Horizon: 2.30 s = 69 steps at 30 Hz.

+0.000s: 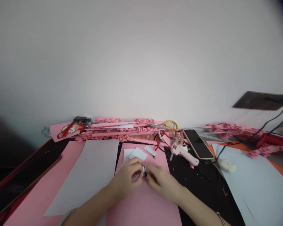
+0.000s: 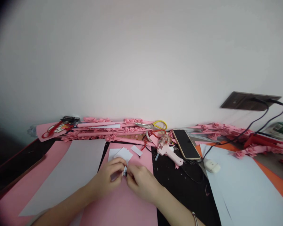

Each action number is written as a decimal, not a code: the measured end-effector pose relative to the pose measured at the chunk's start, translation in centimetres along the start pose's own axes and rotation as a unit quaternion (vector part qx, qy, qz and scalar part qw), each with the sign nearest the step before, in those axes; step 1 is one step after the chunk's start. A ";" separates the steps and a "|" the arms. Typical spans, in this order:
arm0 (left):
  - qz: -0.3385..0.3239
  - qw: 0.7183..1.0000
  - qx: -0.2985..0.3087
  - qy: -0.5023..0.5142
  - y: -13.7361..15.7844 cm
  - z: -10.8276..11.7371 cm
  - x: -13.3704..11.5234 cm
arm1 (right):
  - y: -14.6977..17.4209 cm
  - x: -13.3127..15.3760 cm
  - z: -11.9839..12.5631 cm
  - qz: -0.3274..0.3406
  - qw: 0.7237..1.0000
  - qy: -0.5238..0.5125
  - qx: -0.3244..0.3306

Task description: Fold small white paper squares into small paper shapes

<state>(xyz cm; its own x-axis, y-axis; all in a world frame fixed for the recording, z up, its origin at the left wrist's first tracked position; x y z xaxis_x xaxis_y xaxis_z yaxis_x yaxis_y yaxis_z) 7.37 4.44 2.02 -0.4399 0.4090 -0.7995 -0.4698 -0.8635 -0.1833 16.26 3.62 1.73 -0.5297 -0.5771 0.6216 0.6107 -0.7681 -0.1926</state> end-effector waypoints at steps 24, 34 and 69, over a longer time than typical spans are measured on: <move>0.182 0.955 0.130 0.193 0.0 -1.9 2.5 | -0.1 -0.8 -0.7 -0.048 0.959 -0.274 0.046; 0.175 0.953 0.140 0.204 0.4 -2.3 3.1 | 0.0 -0.5 -0.9 -0.048 0.955 -0.287 0.060; 0.153 0.945 0.143 0.252 0.5 -2.5 1.9 | -0.1 -1.7 -0.9 -0.104 0.950 -0.293 -0.041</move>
<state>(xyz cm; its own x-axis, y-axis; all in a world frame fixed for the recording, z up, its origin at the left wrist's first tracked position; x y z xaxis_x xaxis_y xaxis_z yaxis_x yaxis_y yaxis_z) 8.19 4.02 -1.02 -0.2016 -0.1020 -0.9741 -0.5989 -0.7741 0.2050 16.55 4.43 -0.04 -0.2016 -0.1750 0.9637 0.4684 -0.8813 -0.0621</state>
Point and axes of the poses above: each hand's wrist, its own y-axis away from the middle knuckle, its own z-axis out of the back of the hand, x = y × z, the point moved 8 cm from there along -y, towards the middle knuckle, and after that the axes turned 6 degrees about z, right-handed, at the moved point
